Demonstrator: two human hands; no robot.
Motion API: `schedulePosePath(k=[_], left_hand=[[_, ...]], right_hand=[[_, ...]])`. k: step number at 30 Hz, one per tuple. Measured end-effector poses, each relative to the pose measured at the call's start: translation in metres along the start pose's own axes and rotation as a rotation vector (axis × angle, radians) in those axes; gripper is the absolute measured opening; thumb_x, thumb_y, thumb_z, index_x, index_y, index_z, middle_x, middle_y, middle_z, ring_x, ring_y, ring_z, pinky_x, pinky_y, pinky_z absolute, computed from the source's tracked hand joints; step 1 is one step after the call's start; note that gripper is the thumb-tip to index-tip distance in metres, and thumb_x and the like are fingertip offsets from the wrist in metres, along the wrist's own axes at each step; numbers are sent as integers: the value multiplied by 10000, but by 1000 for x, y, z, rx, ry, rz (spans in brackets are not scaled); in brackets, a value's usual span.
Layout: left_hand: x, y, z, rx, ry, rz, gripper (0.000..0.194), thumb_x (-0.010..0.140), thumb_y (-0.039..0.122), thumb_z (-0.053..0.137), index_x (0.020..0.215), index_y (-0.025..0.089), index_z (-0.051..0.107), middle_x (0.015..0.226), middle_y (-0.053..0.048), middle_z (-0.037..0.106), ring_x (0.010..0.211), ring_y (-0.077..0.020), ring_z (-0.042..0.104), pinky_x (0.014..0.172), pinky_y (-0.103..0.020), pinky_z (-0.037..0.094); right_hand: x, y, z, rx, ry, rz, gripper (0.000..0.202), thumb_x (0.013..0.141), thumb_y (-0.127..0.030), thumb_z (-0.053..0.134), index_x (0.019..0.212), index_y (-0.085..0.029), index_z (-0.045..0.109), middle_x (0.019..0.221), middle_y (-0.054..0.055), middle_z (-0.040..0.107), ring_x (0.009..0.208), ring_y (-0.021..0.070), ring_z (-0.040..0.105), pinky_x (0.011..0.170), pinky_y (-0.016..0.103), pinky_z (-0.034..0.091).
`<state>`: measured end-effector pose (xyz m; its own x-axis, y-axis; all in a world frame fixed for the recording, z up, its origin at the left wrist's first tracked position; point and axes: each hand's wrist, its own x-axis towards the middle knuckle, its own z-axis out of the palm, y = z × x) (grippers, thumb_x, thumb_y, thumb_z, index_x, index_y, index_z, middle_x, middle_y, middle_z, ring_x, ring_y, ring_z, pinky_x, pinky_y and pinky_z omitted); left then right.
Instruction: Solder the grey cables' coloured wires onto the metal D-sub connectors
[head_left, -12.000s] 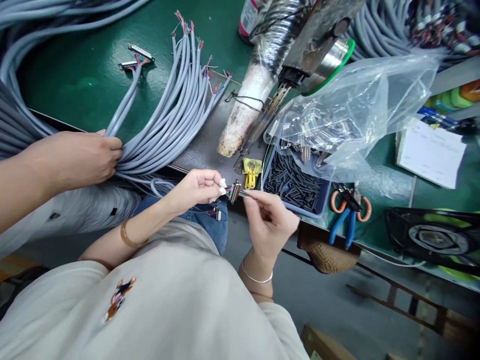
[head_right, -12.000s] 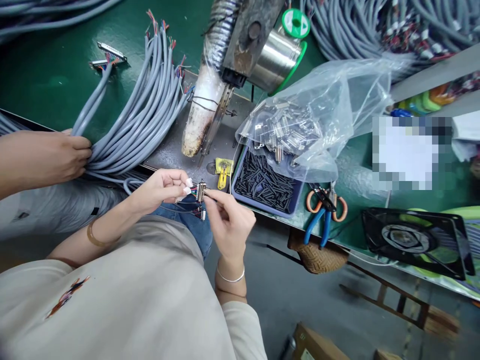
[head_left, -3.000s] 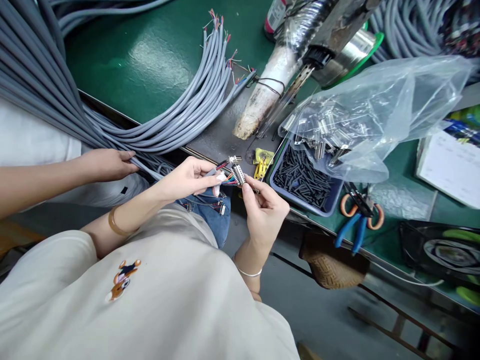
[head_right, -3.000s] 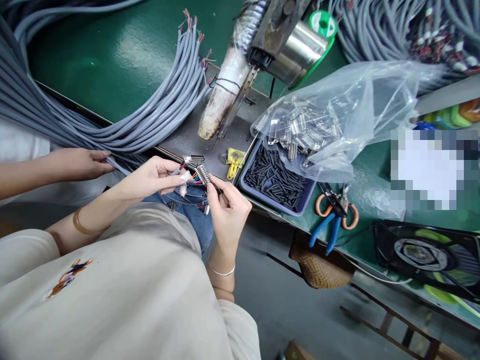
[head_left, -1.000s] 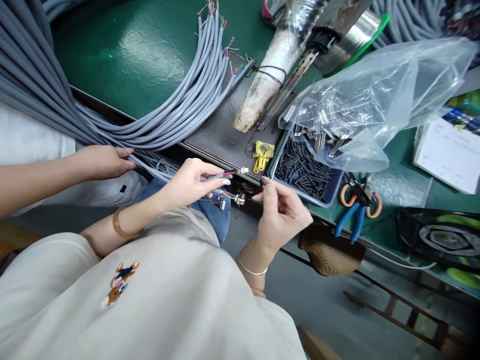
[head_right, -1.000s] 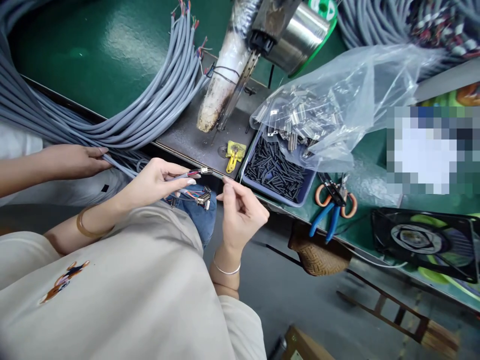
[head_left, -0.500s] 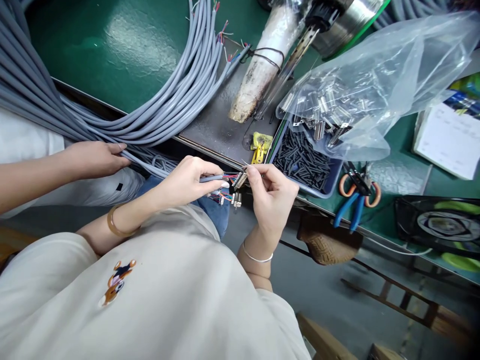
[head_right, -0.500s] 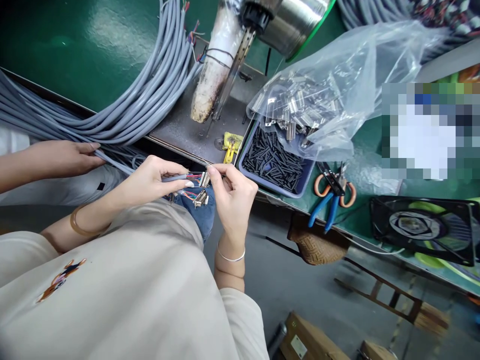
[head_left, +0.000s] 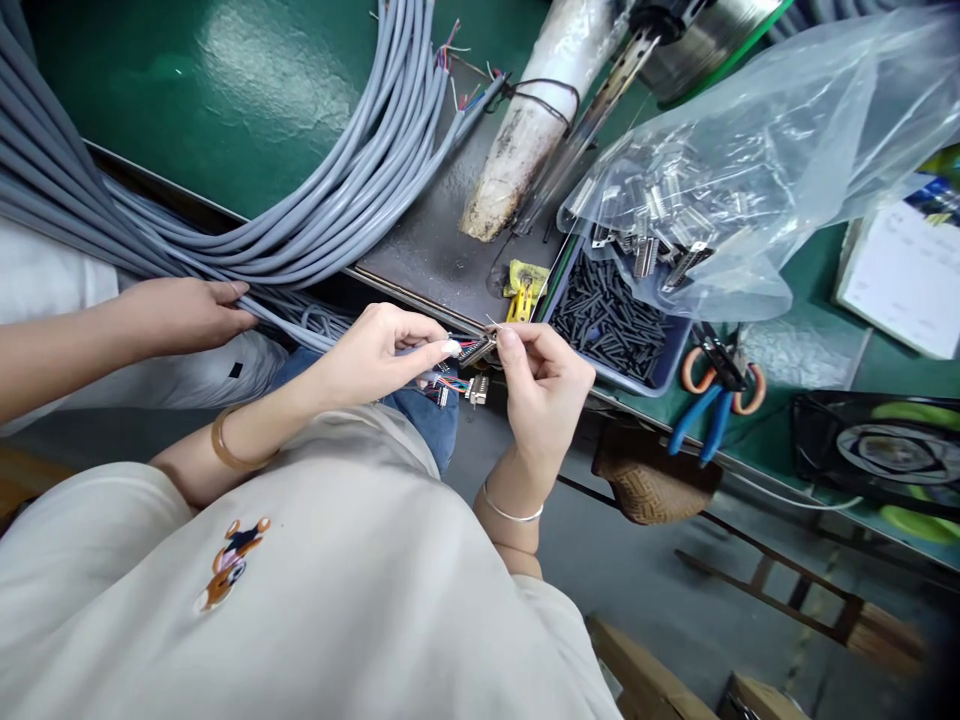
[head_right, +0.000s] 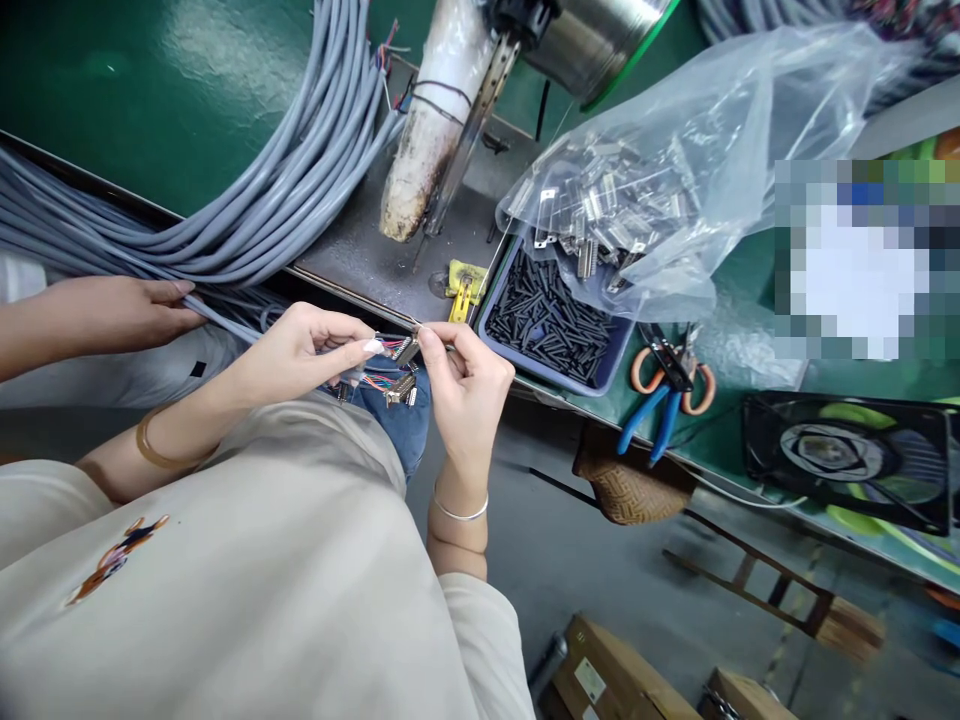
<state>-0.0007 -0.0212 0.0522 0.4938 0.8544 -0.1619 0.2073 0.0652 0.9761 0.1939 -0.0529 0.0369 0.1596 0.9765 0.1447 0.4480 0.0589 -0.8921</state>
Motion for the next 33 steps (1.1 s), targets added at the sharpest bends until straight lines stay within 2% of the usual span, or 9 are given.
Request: schedulePosePath(k=[6, 10, 14, 17, 20, 24, 26, 29, 33], left_hand=[[3, -2, -1, -2, -4, -10, 334, 932, 334, 574, 686, 125, 663, 530, 21, 555, 451, -63, 433, 458, -183, 345], [3, -1, -2, 2, 14, -14, 334, 940, 331, 568, 705, 122, 680, 512, 26, 551, 414, -56, 419, 439, -186, 334], [3, 0, -3, 13, -8, 6, 350, 950, 327, 565, 668, 132, 635, 509, 32, 528, 418, -54, 417, 437, -189, 318], [2, -2, -1, 15, 42, 30, 229, 919, 320, 631, 781, 138, 637, 540, 52, 527, 437, -58, 431, 444, -190, 323], [2, -8, 3, 70, 138, 113, 175, 872, 277, 701, 976, 143, 662, 692, 28, 651, 494, -69, 503, 483, -194, 371], [1, -13, 10, 297, 269, 325, 117, 932, 241, 645, 930, 152, 721, 864, -39, 762, 689, -117, 640, 667, -224, 486], [1, -13, 14, 348, 306, 375, 136, 951, 226, 623, 923, 146, 730, 892, -54, 780, 758, -136, 672, 742, -240, 511], [3, -11, 17, 322, 315, 359, 151, 953, 211, 612, 890, 137, 727, 845, -46, 771, 716, -124, 655, 708, -227, 503], [6, -7, 14, 168, 226, 213, 167, 925, 220, 614, 819, 128, 704, 696, -9, 679, 576, -87, 538, 573, -204, 437]], right_hand=[[-3, 2, 4, -18, -20, -11, 326, 988, -478, 595, 909, -204, 754, 706, -20, 659, 564, 84, 498, 510, 235, 387], [-6, 6, 8, 86, -11, 7, 300, 930, -480, 690, 1074, -224, 753, 817, 2, 745, 657, 117, 657, 562, 240, 520], [-5, 8, 11, 218, -5, 10, 264, 927, -442, 704, 1084, -235, 750, 890, 2, 786, 724, 131, 732, 646, 253, 614], [-3, 10, 13, 281, -13, 24, 261, 931, -436, 704, 1093, -237, 757, 913, 2, 798, 724, 129, 739, 652, 253, 627], [-3, 13, 14, 356, -7, 53, 260, 936, -438, 703, 1105, -249, 761, 925, -2, 804, 731, 126, 745, 650, 241, 624], [-4, 16, 15, 378, 14, 87, 264, 921, -444, 722, 1101, -257, 766, 951, -2, 807, 767, 139, 758, 679, 256, 635], [-5, 16, 15, 343, 24, 91, 273, 925, -446, 715, 1112, -254, 762, 949, 2, 806, 754, 141, 752, 688, 271, 641], [-5, 15, 15, 306, 33, 94, 288, 932, -458, 699, 1118, -246, 758, 936, 9, 803, 733, 143, 744, 689, 287, 647], [-4, 12, 16, 302, 47, 109, 305, 914, -475, 711, 1091, -234, 769, 929, 16, 807, 754, 150, 748, 687, 288, 646]])
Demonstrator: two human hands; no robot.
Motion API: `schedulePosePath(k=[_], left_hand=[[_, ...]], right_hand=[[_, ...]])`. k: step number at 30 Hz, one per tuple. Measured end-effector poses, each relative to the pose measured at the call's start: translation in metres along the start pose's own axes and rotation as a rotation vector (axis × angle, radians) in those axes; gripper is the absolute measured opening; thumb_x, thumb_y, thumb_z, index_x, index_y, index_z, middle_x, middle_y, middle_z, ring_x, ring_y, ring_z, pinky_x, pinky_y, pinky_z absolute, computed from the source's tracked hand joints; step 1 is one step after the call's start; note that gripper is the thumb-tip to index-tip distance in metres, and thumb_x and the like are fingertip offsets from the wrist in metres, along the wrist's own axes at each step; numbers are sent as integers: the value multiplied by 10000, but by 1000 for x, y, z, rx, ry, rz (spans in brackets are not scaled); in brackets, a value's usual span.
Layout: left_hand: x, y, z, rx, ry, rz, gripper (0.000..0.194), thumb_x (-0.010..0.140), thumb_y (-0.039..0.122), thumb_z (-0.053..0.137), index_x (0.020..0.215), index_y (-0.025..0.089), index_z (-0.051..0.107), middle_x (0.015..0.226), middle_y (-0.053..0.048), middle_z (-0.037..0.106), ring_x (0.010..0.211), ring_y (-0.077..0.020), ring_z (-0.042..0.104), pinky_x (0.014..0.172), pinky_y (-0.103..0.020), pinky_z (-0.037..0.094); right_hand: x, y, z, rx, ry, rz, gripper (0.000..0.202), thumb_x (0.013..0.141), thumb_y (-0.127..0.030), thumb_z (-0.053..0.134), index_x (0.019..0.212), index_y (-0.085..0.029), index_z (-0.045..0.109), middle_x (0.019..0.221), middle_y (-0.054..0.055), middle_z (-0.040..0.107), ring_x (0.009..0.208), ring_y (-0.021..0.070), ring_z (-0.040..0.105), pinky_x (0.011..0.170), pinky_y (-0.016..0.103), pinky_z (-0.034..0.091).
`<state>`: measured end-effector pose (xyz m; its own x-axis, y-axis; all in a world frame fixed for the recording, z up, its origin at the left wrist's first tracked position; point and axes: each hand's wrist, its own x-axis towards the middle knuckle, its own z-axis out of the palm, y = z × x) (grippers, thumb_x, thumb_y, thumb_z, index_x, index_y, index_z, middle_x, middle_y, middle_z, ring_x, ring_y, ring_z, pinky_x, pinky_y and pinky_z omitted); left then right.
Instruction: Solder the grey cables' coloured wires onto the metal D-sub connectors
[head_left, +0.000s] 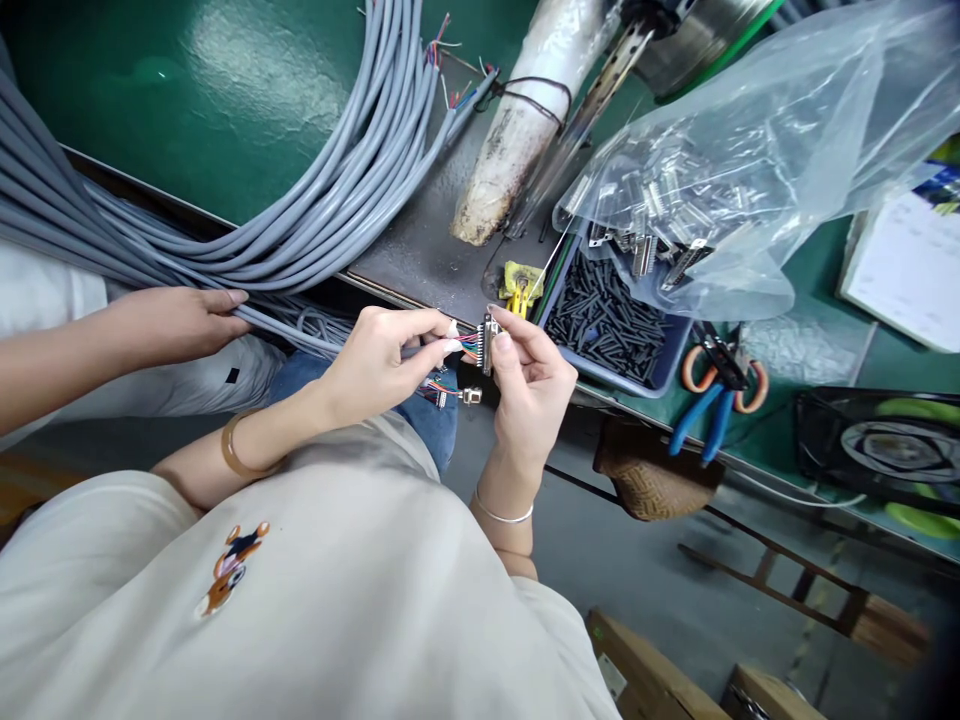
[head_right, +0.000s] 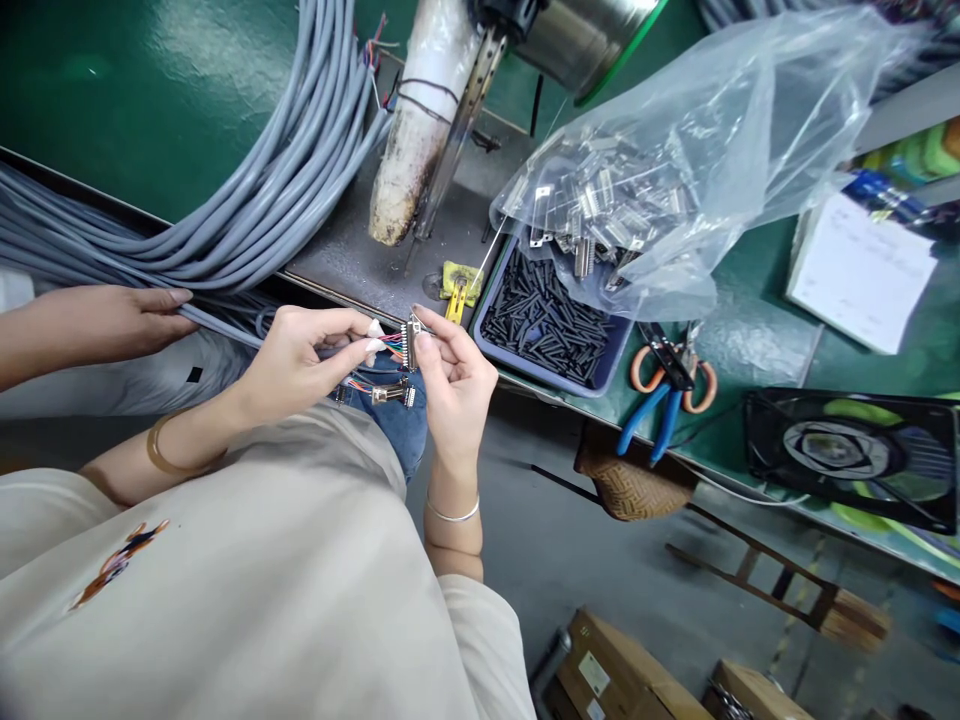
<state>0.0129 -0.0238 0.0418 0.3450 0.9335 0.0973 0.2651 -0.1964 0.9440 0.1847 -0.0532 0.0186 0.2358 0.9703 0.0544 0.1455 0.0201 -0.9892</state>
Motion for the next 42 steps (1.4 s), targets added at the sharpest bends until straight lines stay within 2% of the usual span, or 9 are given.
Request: schedulePosePath(k=[5, 9, 14, 18, 20, 23, 27, 35, 42], left_hand=[[6, -2, -4, -221, -81, -183, 172, 875, 265, 654, 778, 124, 671, 659, -8, 614, 526, -73, 497, 509, -195, 406], [6, -3, -3, -253, -76, -219, 174, 856, 279, 670, 774, 127, 656, 662, -13, 615, 525, -69, 503, 496, -186, 402], [5, -3, -2, -252, -51, -230, 175, 848, 289, 685, 784, 127, 670, 661, -16, 629, 521, -68, 511, 489, -181, 409], [6, -3, -1, -263, -49, -243, 170, 844, 281, 675, 782, 123, 665, 659, -16, 630, 510, -65, 513, 481, -177, 409], [6, -2, -1, -264, -48, -249, 181, 848, 287, 671, 780, 120, 661, 665, -19, 630, 510, -66, 515, 478, -179, 406], [6, -2, -2, -269, -53, -257, 186, 855, 290, 663, 783, 119, 658, 656, -14, 615, 500, -65, 502, 473, -184, 393], [7, -1, -4, -323, -68, -271, 189, 845, 286, 693, 758, 129, 631, 644, -6, 607, 517, -66, 512, 482, -173, 404], [10, 1, -10, -436, -112, -312, 190, 830, 270, 733, 753, 130, 629, 610, 6, 607, 493, -51, 489, 448, -152, 377], [9, -4, -7, -439, -95, -319, 244, 823, 333, 768, 784, 141, 622, 626, 10, 611, 491, -54, 485, 439, -159, 379]], right_hand=[[1, -2, 2, -3, 21, -27, 244, 911, -409, 721, 1060, -227, 783, 900, 8, 809, 751, 143, 752, 675, 267, 637], [1, -2, 1, -70, 56, -58, 214, 921, -383, 703, 1049, -229, 778, 875, 2, 797, 706, 132, 731, 615, 254, 603], [-3, -4, -5, -138, 160, -170, 206, 972, -342, 631, 1122, -246, 733, 655, -45, 693, 500, 96, 616, 467, 226, 492], [-12, -8, -15, -151, 167, -176, 147, 975, -295, 647, 1107, -244, 689, 807, -27, 784, 493, 95, 670, 456, 220, 521], [-16, -9, -18, -181, 174, -250, 44, 950, -240, 684, 994, -234, 682, 866, -20, 805, 607, 124, 751, 551, 234, 596], [-18, -6, -20, -303, 152, -490, 115, 896, -149, 723, 944, -240, 673, 936, -9, 822, 808, 168, 805, 726, 292, 656], [-15, 2, -14, -499, 51, -679, 156, 883, -116, 709, 912, -259, 656, 1046, -1, 830, 853, 165, 807, 731, 282, 651], [-17, 9, -4, -323, 91, -425, 79, 926, -203, 686, 896, -246, 627, 1113, 43, 819, 1015, 215, 802, 790, 345, 671], [-15, 8, -3, -307, 104, -379, 66, 941, -231, 675, 890, -239, 633, 1101, 52, 820, 1005, 218, 802, 807, 368, 670]])
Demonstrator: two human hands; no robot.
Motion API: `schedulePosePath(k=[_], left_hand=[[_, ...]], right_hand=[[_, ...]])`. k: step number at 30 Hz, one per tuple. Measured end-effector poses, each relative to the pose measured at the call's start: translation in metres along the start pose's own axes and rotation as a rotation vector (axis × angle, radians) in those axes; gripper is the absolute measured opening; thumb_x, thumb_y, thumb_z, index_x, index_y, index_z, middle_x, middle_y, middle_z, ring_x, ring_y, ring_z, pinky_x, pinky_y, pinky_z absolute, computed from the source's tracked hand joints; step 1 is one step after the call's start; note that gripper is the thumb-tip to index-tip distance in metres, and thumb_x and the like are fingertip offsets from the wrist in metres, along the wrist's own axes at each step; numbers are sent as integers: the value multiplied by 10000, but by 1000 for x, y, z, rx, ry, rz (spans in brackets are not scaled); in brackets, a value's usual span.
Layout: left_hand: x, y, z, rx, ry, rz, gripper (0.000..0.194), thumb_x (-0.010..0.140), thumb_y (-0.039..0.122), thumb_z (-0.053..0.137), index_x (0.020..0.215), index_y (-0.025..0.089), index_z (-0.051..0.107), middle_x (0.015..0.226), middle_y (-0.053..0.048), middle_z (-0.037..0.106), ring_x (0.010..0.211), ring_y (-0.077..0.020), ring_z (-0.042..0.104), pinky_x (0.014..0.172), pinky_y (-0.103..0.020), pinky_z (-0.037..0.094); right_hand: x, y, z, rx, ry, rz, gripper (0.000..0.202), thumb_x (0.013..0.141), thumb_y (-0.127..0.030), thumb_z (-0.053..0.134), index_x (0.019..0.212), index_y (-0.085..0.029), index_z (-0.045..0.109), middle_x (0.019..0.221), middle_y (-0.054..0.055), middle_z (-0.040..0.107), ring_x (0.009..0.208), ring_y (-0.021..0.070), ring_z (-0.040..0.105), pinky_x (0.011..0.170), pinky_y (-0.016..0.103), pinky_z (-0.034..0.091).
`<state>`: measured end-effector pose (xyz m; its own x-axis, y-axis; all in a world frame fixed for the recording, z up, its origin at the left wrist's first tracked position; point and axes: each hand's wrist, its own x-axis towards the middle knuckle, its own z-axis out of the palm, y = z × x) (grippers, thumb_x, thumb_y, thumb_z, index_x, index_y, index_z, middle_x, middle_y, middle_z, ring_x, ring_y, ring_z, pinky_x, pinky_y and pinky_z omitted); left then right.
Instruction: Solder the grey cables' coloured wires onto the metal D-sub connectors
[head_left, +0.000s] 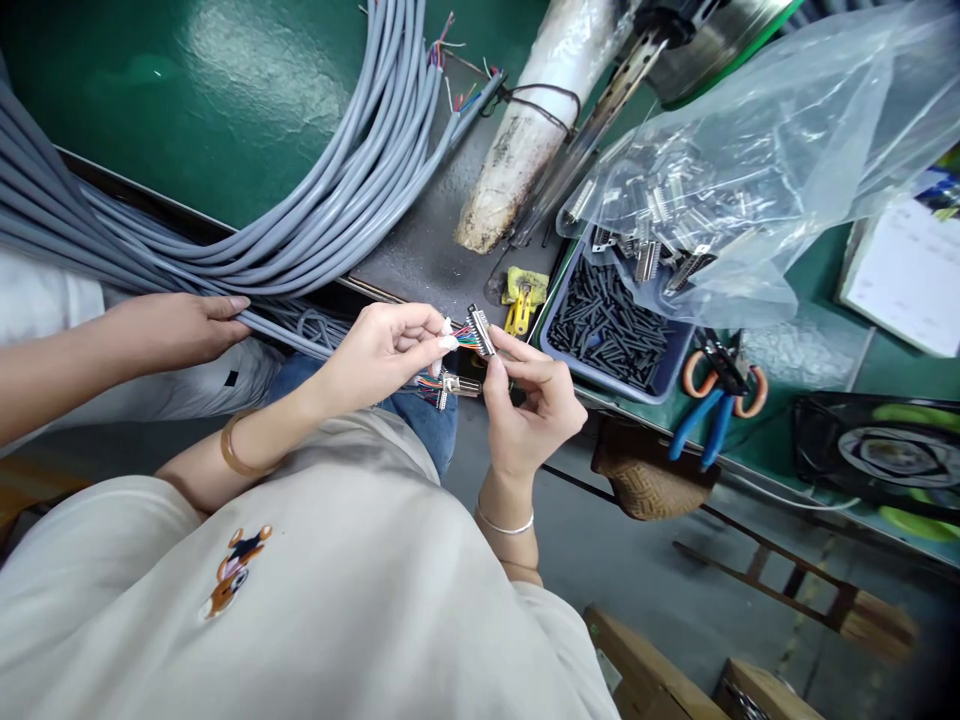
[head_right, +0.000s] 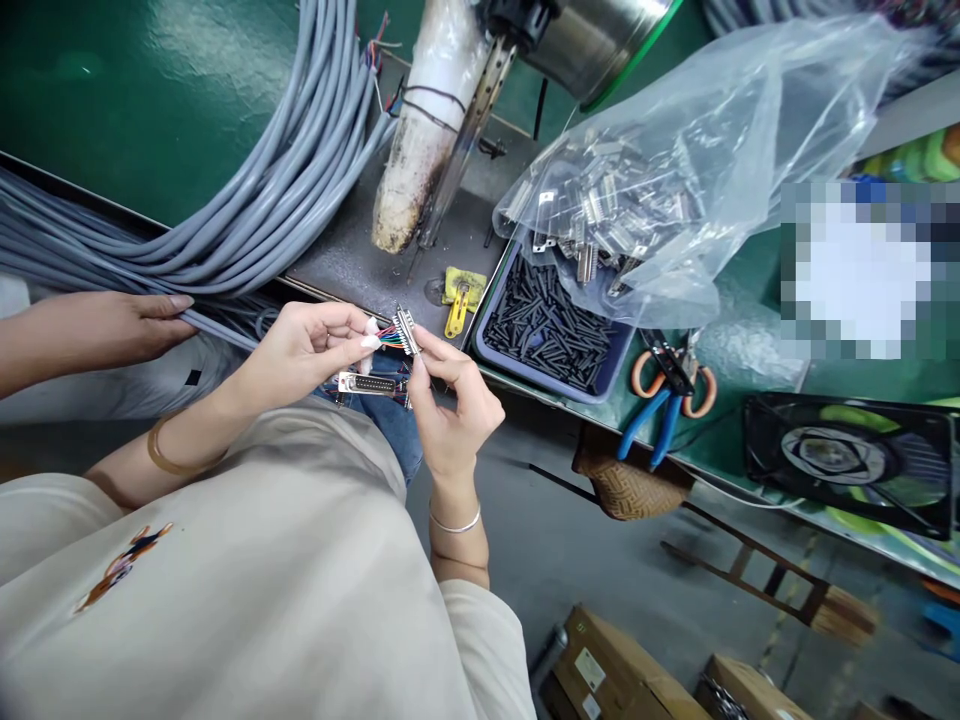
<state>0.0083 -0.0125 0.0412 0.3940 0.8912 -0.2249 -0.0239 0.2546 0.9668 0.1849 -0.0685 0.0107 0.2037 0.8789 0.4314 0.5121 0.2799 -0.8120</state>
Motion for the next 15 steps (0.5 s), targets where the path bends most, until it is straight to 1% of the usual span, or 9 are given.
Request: schedulePosePath(k=[4, 6, 9, 11, 15], left_hand=[[0, -4, 2, 19, 21, 17, 227, 824, 332, 746, 802, 138, 630, 642, -3, 618, 523, -70, 520, 480, -175, 406], [1, -7, 4, 70, 51, 35, 201, 831, 320, 724, 814, 135, 646, 639, 3, 604, 516, -68, 498, 492, -186, 404], [4, -11, 9, 178, 130, 84, 166, 842, 301, 701, 824, 139, 673, 630, 14, 576, 509, -63, 436, 478, -194, 356], [9, -14, 11, 222, 189, 128, 155, 844, 292, 689, 796, 146, 675, 641, 11, 578, 528, -68, 427, 482, -198, 339], [21, -14, 15, 215, 256, 187, 137, 824, 266, 656, 746, 154, 649, 619, 19, 543, 550, -77, 441, 514, -206, 354]], right_hand=[[-1, 3, 1, -23, 5, -35, 64, 939, -219, 674, 899, -246, 631, 1108, 43, 818, 1008, 214, 801, 833, 373, 666], [0, 4, 2, -38, 10, -61, 72, 936, -204, 673, 905, -250, 627, 1110, 35, 818, 1003, 207, 801, 837, 362, 663], [3, 4, 3, -79, 20, -95, 89, 942, -208, 660, 889, -253, 605, 1118, 38, 816, 1000, 206, 801, 815, 349, 663], [7, 4, 4, -112, 24, -106, 112, 956, -219, 637, 866, -255, 581, 1111, 42, 816, 993, 205, 801, 778, 338, 660], [17, 3, 5, -110, 10, -92, 145, 961, -227, 624, 837, -251, 553, 1098, 48, 816, 972, 197, 800, 765, 333, 656]])
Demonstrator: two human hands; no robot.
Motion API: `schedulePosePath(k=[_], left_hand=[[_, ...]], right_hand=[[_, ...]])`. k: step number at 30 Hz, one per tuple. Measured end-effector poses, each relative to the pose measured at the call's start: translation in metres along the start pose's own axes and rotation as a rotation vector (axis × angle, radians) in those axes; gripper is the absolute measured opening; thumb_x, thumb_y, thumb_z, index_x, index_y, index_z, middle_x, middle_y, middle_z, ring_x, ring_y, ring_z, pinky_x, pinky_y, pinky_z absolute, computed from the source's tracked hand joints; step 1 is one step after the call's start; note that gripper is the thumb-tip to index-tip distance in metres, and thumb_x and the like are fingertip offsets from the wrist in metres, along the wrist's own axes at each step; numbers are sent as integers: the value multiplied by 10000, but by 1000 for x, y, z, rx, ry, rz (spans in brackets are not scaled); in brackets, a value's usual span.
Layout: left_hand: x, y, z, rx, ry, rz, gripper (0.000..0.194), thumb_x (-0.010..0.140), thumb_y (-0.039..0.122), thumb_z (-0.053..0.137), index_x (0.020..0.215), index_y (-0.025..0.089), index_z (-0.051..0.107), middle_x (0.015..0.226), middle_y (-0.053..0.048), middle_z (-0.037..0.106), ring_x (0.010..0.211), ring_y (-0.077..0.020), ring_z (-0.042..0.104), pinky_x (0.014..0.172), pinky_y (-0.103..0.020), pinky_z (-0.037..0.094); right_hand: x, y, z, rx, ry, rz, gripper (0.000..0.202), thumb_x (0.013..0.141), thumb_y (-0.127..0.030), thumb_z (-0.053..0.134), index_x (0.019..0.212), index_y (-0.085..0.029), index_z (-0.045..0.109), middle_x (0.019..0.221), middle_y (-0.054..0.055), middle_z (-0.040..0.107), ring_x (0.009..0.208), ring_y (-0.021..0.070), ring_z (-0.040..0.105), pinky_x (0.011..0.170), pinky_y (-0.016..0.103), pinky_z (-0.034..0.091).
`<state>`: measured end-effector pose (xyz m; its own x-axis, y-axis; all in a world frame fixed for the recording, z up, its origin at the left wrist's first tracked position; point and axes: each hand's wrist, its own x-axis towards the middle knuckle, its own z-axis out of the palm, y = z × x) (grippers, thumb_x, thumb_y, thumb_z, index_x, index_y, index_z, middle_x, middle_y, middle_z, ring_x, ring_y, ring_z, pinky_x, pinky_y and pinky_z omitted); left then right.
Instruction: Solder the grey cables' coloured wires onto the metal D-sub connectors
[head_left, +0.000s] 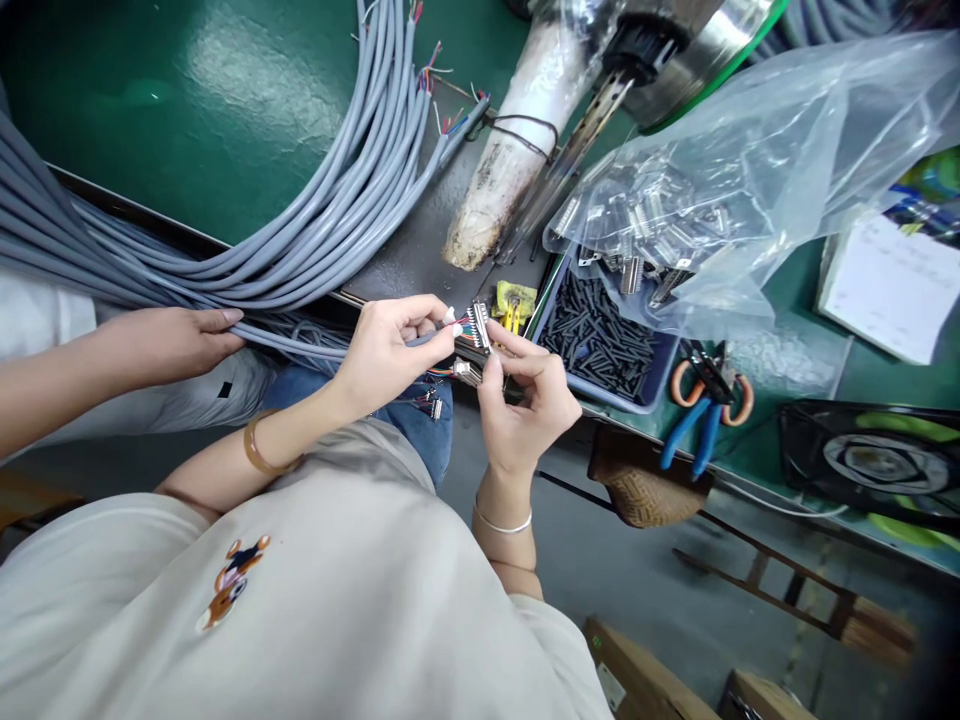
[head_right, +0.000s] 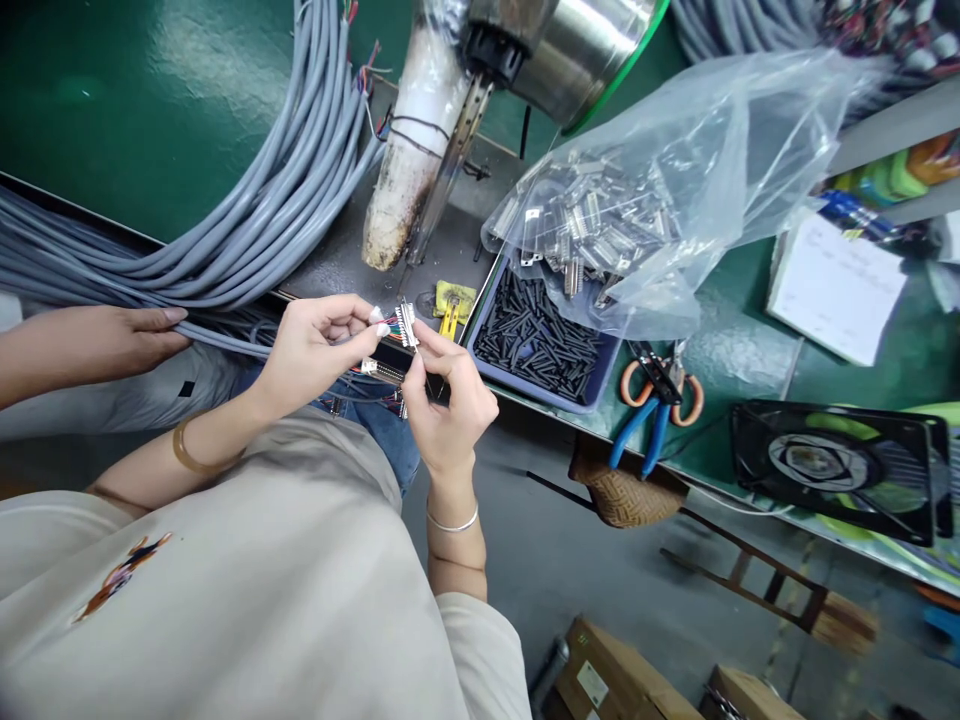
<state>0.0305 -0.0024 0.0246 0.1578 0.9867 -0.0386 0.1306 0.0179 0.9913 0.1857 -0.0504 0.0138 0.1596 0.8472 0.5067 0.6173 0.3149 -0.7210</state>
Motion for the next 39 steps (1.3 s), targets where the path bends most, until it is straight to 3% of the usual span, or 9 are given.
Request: schedulePosePath(k=[12, 28, 36, 39], left_hand=[[9, 9, -2, -96, 40, -23, 110, 817, 253, 668, 772, 155, 649, 627, 26, 543, 552, -70, 440, 503, -188, 366], [13, 11, -3, -189, 42, 4, 111, 792, 240, 711, 772, 137, 675, 657, 10, 651, 560, -64, 528, 525, -159, 428], [14, 11, -4, -215, -3, -38, 126, 788, 239, 702, 762, 139, 631, 624, 18, 618, 507, -49, 469, 475, -159, 372], [15, 11, -3, -202, 9, -33, 128, 793, 244, 698, 765, 139, 630, 623, 18, 619, 513, -51, 476, 479, -159, 377]], right_hand=[[21, -1, 3, 87, -43, 50, 122, 948, -205, 638, 848, -241, 580, 1106, 58, 809, 1028, 199, 788, 829, 348, 652], [21, -4, 2, 140, -25, 55, 126, 925, -193, 663, 846, -239, 576, 1144, 52, 804, 1040, 204, 789, 832, 349, 671], [22, -2, 0, 157, -71, 146, 151, 926, -214, 669, 823, -236, 560, 1102, 55, 817, 963, 192, 799, 738, 299, 644], [23, -4, 1, 150, -62, 127, 143, 925, -201, 668, 828, -235, 569, 1108, 50, 816, 980, 195, 799, 791, 323, 651]])
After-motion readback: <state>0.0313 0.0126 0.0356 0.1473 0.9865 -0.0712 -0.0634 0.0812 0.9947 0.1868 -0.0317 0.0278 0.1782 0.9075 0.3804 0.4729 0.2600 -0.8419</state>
